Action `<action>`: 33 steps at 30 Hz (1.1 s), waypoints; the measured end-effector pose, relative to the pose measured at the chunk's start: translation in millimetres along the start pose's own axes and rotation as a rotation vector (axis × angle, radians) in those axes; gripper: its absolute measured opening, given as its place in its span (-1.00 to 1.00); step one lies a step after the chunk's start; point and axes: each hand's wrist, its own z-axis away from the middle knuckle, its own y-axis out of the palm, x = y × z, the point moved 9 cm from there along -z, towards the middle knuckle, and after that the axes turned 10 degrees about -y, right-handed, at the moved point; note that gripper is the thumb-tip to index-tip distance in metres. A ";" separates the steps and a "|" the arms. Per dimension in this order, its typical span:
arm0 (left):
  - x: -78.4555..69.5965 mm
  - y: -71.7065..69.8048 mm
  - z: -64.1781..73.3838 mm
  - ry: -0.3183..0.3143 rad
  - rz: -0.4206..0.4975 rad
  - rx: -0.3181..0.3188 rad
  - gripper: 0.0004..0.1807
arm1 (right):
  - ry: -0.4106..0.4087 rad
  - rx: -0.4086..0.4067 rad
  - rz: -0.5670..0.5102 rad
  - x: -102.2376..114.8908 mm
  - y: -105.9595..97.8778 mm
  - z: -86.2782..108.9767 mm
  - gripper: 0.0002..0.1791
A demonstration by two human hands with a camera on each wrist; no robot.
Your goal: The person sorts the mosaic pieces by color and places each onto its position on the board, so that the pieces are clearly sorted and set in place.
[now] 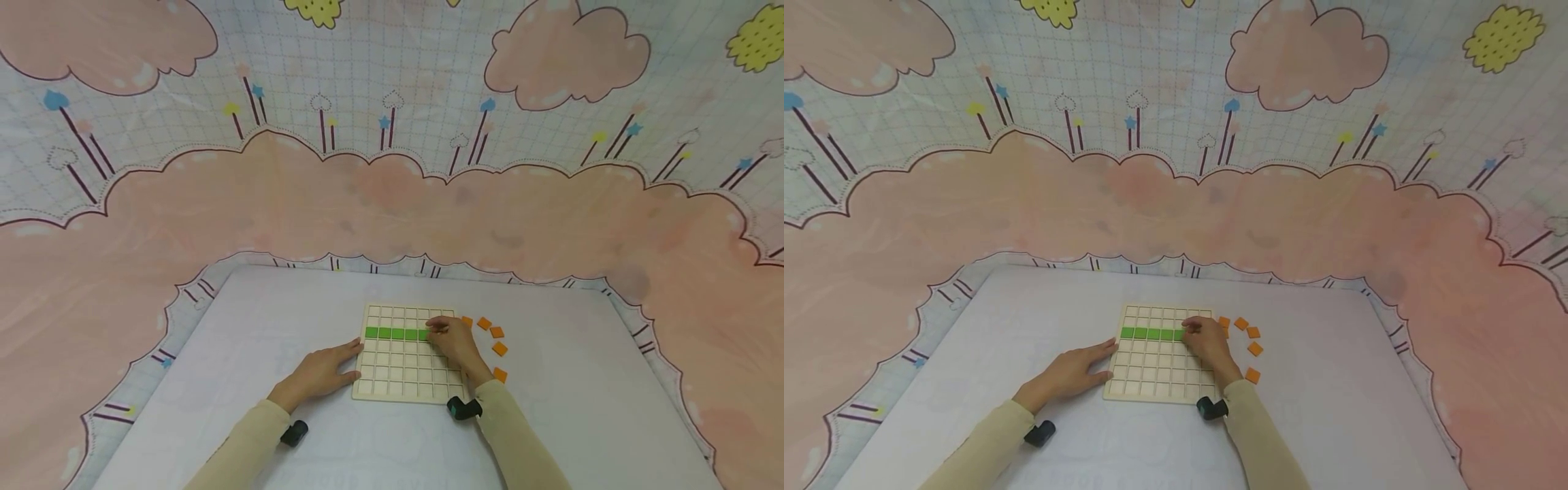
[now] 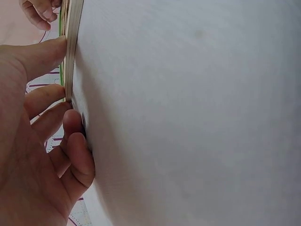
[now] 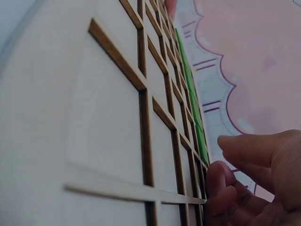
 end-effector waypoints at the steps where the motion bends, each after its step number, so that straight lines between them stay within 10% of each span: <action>1: 0.1 0.1 0.1 -0.001 0.002 0.000 -0.33 | 0.002 0.003 -0.014 0.9 -0.4 0.9 -0.76; 18: 0.0 -0.3 1.7 0.012 0.005 0.004 -0.33 | -0.111 -0.004 -0.047 25.4 -21.3 15.2 -0.72; 33: -0.2 0.3 0.8 0.003 0.007 0.010 -0.32 | -0.056 -0.078 -0.042 6.1 -47.1 32.3 -0.76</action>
